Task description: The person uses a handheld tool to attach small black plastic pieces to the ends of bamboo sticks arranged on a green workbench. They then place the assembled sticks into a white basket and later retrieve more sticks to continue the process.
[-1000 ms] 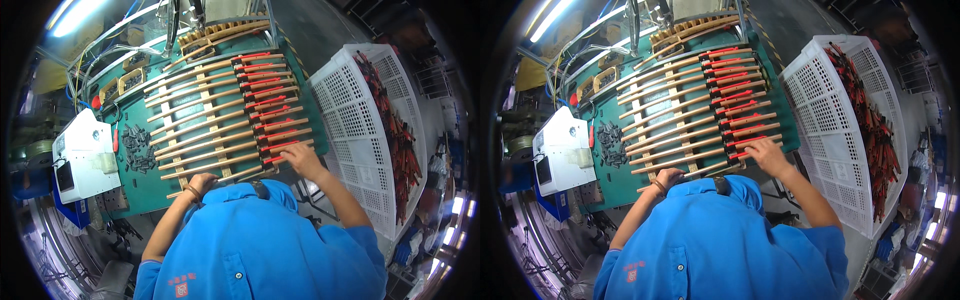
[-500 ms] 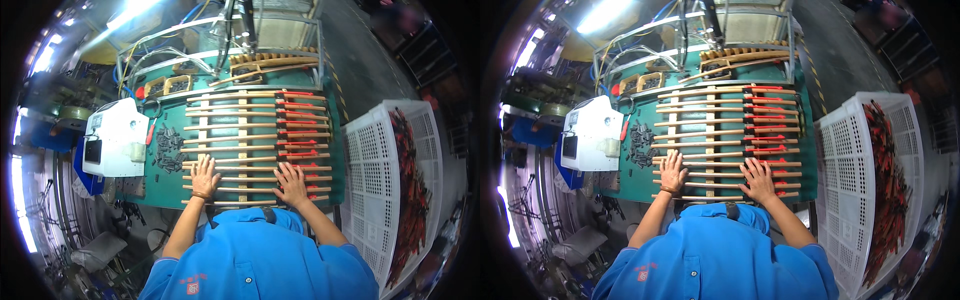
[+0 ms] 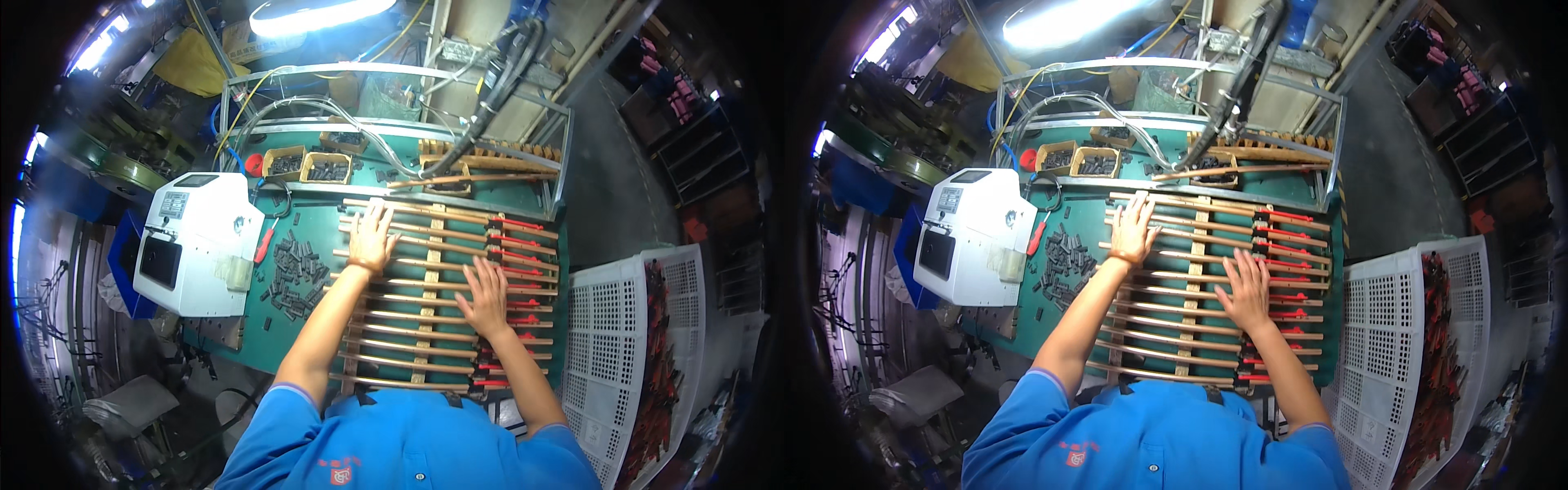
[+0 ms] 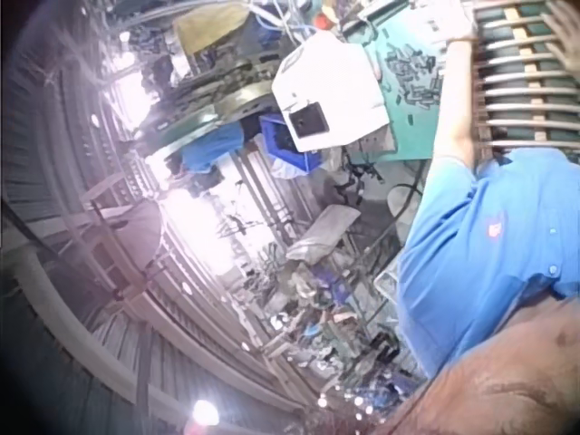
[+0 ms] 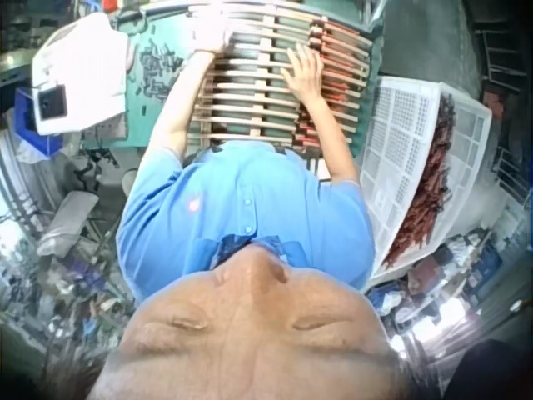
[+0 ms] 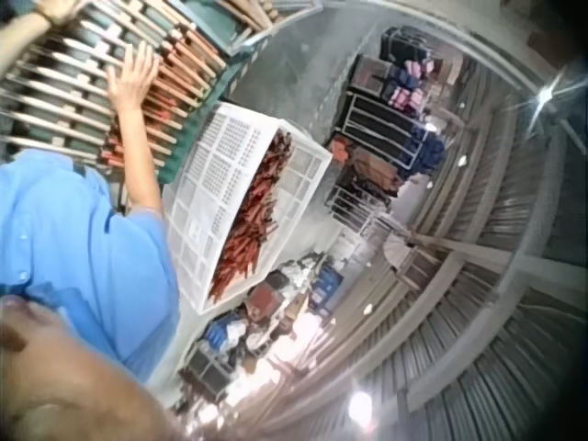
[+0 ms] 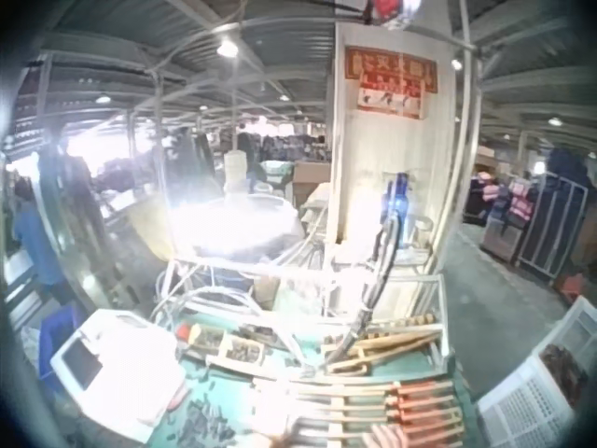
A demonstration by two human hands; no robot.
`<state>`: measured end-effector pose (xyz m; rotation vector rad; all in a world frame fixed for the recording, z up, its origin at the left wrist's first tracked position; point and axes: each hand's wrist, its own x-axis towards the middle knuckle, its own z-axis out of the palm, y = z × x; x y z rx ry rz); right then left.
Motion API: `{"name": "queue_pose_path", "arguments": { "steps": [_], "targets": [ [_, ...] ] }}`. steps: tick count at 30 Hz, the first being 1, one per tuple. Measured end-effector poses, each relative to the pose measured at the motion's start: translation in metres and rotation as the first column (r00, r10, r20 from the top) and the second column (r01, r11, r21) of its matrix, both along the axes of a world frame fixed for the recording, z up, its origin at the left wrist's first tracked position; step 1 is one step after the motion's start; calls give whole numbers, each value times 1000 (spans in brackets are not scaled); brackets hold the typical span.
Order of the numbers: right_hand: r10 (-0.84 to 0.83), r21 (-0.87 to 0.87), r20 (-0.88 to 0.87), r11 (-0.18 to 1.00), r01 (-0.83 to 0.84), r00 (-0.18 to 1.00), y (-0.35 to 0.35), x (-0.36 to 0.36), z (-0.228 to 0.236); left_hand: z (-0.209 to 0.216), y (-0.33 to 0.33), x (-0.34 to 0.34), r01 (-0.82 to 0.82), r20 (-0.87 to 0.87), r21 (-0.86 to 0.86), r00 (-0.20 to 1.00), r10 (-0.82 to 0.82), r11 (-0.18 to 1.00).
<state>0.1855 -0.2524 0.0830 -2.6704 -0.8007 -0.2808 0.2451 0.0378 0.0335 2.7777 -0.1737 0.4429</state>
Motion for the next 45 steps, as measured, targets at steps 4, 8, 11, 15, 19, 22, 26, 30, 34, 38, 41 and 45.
{"name": "queue_pose_path", "arguments": {
  "steps": [4, 8, 11, 15, 19, 22, 26, 30, 34, 38, 41, 45],
  "targets": [
    [-144, -99, 46, 984, 148, 989, 28, 88, -31, -36, 16, 44, 23, -202, 41, 979, -15, 999],
    [-241, -137, 65, 959, 248, 968, 23, 115, -72, -43, 13, 37, 19, -151, 6, 988, -18, 1000],
    [-232, -111, 21, 966, 232, 973, 30, 116, -67, -46, 17, 29, 6, -97, 45, 995, -2, 999],
    [-260, -180, 32, 948, 262, 965, 34, 119, -69, -42, 20, 30, 0, -100, 63, 995, 7, 998],
    [-266, -174, 46, 947, 270, 963, 37, 119, -77, -45, 24, 32, -25, -121, 48, 992, 31, 999],
    [-250, -152, 28, 956, 251, 968, 36, 117, -74, -45, 25, 29, -11, -113, -37, 994, 7, 999],
    [-254, -220, 41, 941, 257, 966, 42, 119, -76, -43, 35, 19, -18, -30, -225, 999, 11, 974],
    [-266, -108, 36, 957, 269, 963, 42, 115, -84, -19, 52, -20, -74, 174, -341, 975, 140, 937],
    [129, 247, -43, 962, -115, 991, 116, 92, -55, -18, 110, -111, -434, 70, -400, 864, 499, 807],
    [576, 212, -158, 813, -542, 802, 243, 53, -15, -30, 165, -183, -787, -256, -141, 615, 745, 601],
    [481, -9, -410, 847, -531, 775, 319, 37, -24, -31, 183, -172, -739, -365, -91, 648, 668, 667],
    [206, -191, -495, 922, -337, 844, 357, 40, -76, -51, 182, -135, -653, -435, 35, 671, 600, 756]
  ]
}}
